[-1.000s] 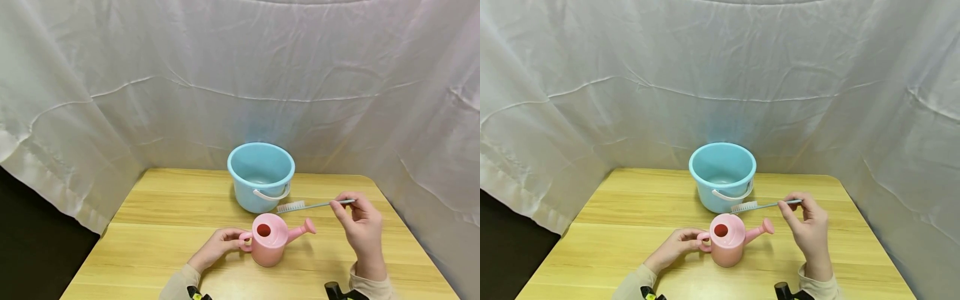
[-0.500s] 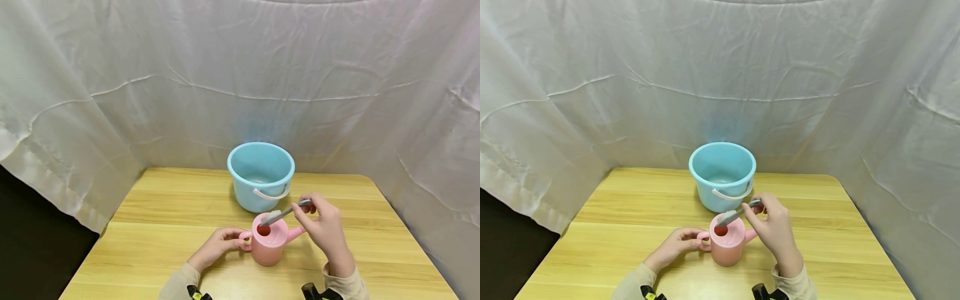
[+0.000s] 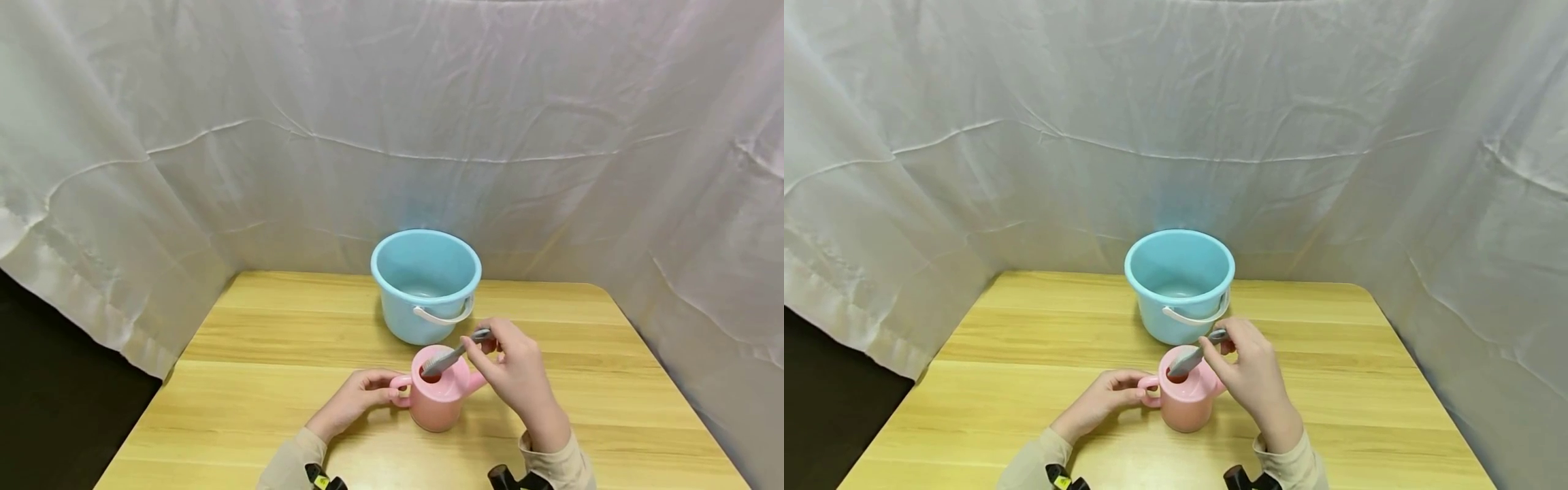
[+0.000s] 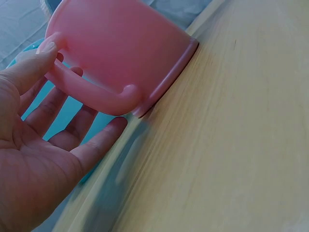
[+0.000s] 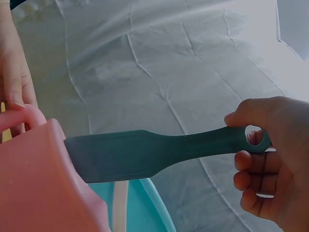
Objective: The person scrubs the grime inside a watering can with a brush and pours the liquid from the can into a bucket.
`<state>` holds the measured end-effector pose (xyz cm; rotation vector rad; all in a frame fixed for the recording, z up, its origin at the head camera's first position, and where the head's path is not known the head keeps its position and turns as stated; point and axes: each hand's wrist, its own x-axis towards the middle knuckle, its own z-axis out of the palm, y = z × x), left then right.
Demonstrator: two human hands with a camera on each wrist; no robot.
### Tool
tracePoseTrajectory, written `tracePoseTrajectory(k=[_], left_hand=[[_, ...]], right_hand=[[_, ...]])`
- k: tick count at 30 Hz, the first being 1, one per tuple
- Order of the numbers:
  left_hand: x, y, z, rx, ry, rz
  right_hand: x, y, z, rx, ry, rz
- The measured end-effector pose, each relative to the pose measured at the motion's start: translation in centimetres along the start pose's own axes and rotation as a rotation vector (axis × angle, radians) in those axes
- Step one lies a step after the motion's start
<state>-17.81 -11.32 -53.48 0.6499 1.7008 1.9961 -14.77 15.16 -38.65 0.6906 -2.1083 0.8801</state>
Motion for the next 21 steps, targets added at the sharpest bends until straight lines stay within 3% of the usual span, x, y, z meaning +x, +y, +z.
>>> tracePoseTrajectory(k=[7,14,21], left_hand=[[-0.2,0.0,0.0,-0.01,-0.013,0.012],[-0.4,0.2,-0.1,-0.013,-0.02,0.0],[-0.4,0.1,-0.5,-0.013,-0.019,0.016]], right_hand=[[-0.3,-0.1,0.9,0.035,-0.014,-0.046],[-0.2,-0.5,1.8,0.066,0.061,-0.149],[0.1,-1.1,2.6,0.097,0.059,-0.124]])
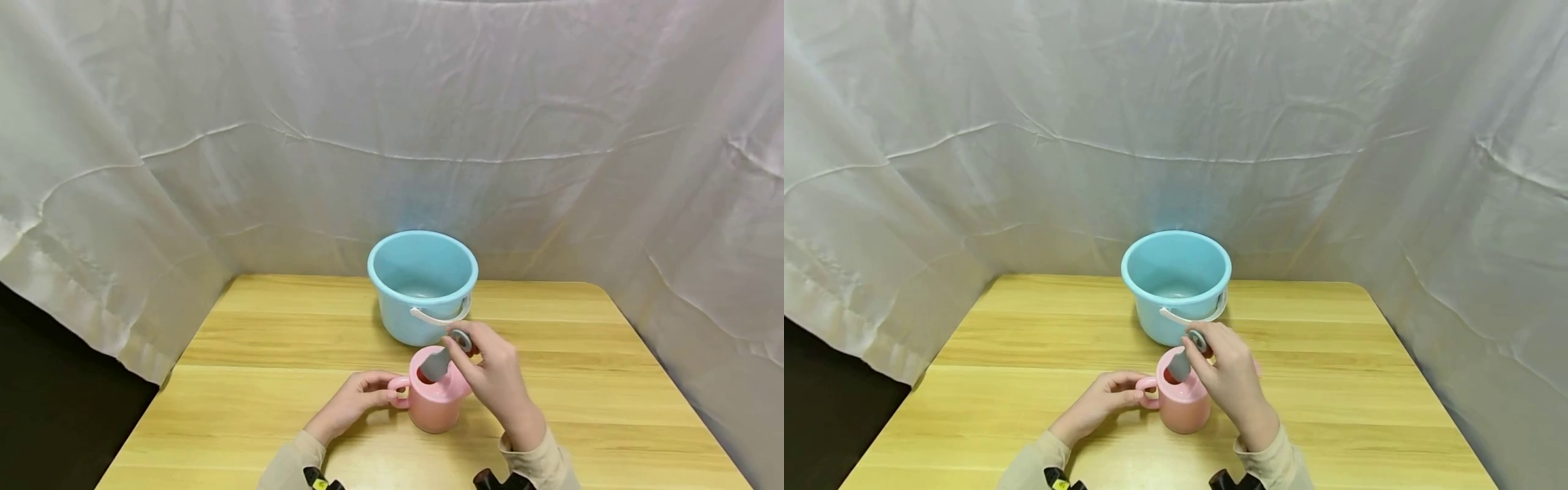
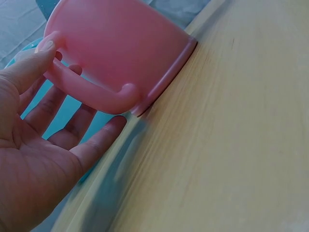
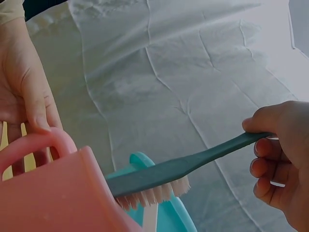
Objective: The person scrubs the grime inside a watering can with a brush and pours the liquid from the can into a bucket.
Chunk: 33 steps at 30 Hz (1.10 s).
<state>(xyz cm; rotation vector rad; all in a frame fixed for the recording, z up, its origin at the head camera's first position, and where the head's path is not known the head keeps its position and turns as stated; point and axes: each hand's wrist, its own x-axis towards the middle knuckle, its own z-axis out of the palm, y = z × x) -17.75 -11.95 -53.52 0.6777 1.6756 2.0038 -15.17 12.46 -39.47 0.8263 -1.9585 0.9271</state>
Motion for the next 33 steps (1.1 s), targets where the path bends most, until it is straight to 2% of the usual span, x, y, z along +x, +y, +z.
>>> tracePoseTrajectory(k=[6,14,24,28,33], left_hand=[[0.0,-0.3,0.0,0.004,-0.002,0.03],[0.1,-0.4,0.1,-0.003,-0.005,0.005],[0.1,-0.5,0.0,-0.013,0.002,-0.003],[0.0,-0.4,-0.1,-0.014,0.006,-0.011],[0.0,-0.2,-0.1,-0.006,-0.001,0.006]], right_hand=[[0.3,-0.2,1.1,0.028,-0.007,0.04],[0.1,-0.2,2.0,0.075,0.015,0.044],[0.0,-0.8,2.9,0.013,0.082,0.104],[0.0,-0.9,3.1,-0.045,0.032,0.128],[-0.1,-0.7,3.1,-0.074,-0.072,0.175]])
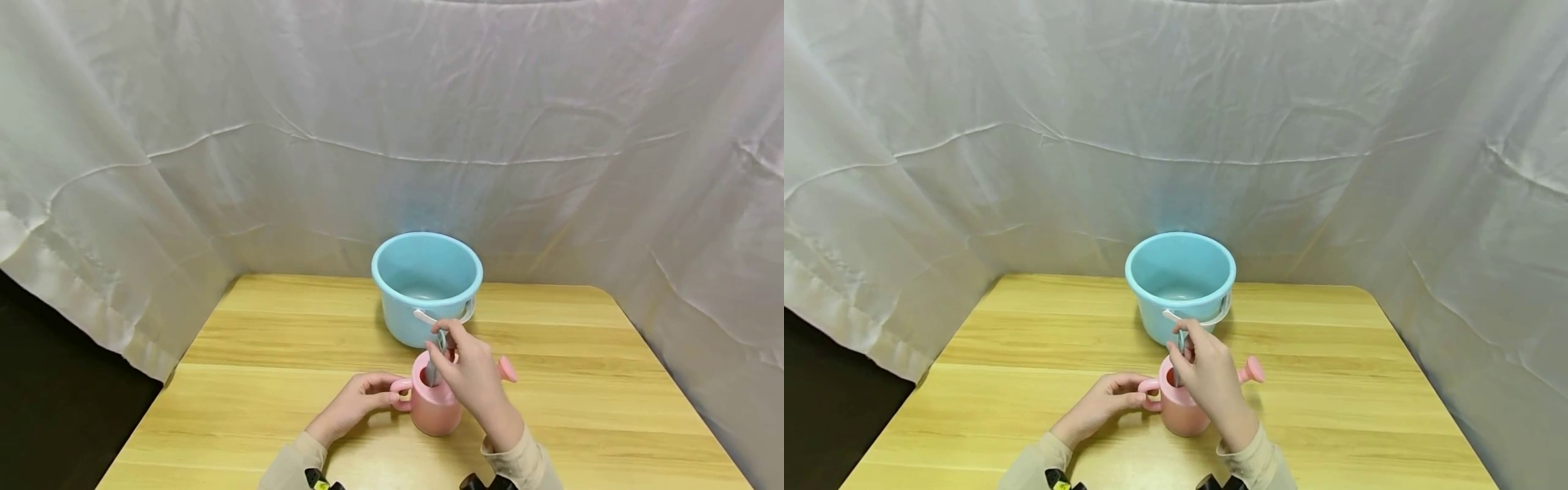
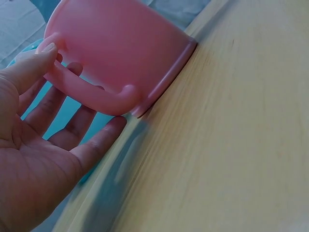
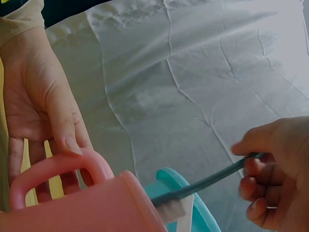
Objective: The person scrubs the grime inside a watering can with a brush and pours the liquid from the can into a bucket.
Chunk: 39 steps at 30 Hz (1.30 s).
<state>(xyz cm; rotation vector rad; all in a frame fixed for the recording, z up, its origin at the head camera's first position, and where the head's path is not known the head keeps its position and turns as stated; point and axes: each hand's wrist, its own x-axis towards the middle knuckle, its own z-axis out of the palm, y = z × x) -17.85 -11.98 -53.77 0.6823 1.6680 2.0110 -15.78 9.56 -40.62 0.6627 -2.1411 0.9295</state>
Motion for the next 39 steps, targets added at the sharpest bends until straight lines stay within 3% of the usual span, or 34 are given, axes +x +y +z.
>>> tracePoseTrajectory(k=[11,19,26,39], left_hand=[[0.1,0.0,0.2,0.018,0.003,0.009],[-0.1,-0.1,0.2,0.004,0.001,0.008],[0.0,0.0,0.2,-0.002,0.024,-0.037],[-0.2,0.1,0.1,0.012,0.019,-0.022]], right_hand=[[0.2,0.9,-0.9,-0.022,-0.282,0.177],[0.1,1.4,-0.3,-0.115,-0.456,0.18],[-0.1,1.4,0.0,-0.199,-0.468,0.079],[0.0,1.5,0.2,-0.262,-0.454,0.033]])
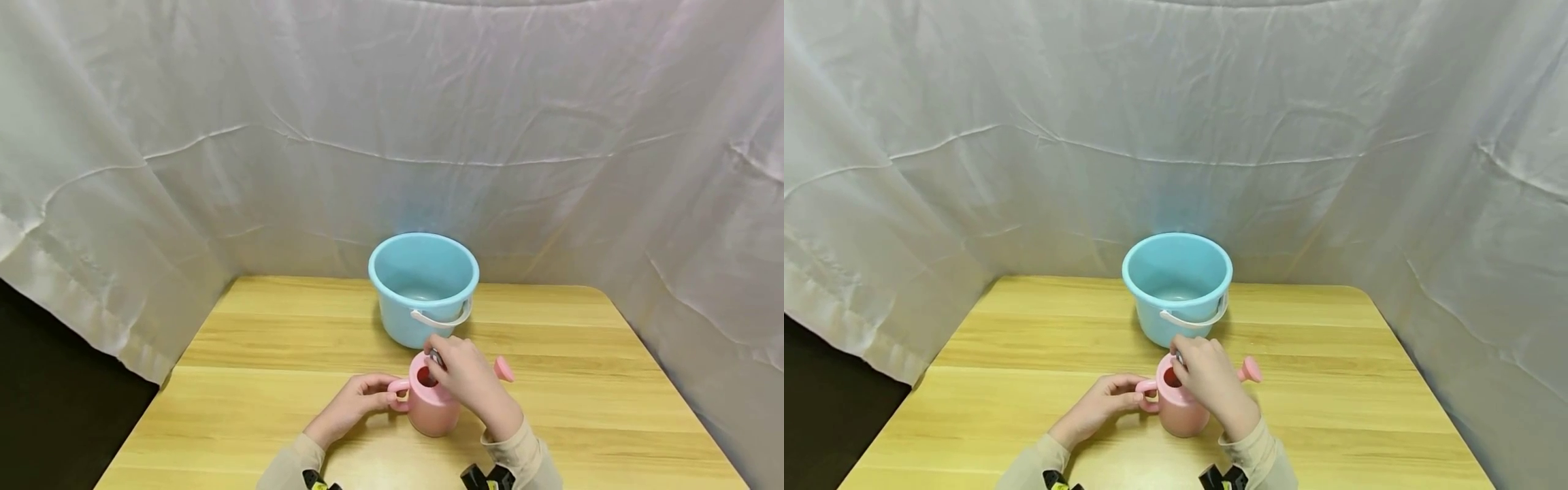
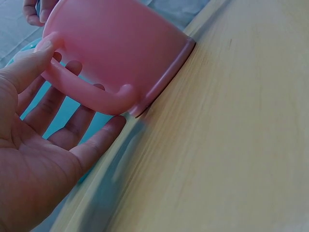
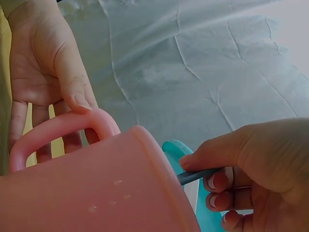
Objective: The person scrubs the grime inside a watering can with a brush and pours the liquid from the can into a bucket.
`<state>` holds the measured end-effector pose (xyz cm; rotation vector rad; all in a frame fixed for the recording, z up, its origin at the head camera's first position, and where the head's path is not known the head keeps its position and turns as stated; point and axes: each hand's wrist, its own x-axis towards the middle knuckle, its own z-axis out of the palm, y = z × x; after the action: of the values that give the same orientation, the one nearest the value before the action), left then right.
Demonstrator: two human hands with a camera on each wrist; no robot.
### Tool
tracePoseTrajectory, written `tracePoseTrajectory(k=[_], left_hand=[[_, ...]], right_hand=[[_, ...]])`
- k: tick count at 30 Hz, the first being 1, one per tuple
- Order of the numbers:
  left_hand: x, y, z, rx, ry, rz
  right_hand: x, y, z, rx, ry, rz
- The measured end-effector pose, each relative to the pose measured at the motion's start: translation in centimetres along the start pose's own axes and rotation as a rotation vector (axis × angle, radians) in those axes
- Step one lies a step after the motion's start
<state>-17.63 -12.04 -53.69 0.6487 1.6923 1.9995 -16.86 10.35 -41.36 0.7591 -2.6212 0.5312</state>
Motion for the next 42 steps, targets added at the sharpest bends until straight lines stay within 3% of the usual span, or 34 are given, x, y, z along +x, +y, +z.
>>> tracePoseTrajectory(k=[5,12,17,25,34,42], left_hand=[[0.0,0.0,-0.1,-0.009,-0.007,0.016],[-0.1,0.1,-0.1,0.001,0.006,0.019],[-0.5,0.1,-0.3,0.0,0.005,0.017],[-0.2,0.3,-0.2,0.015,0.006,0.017],[-0.1,0.4,0.1,-0.005,-0.006,0.01],[-0.3,0.4,0.0,0.006,0.011,0.006]], right_hand=[[-0.1,-0.3,-0.5,-0.013,0.065,-0.036],[-0.3,-0.6,-1.6,-0.003,0.292,-0.167],[-0.4,-0.9,-2.0,0.027,0.362,-0.224],[-0.2,-0.8,-1.4,-0.024,0.338,-0.221],[-0.2,-0.5,-0.7,-0.031,0.118,-0.086],[-0.1,-0.3,-0.4,-0.014,0.122,-0.085]])
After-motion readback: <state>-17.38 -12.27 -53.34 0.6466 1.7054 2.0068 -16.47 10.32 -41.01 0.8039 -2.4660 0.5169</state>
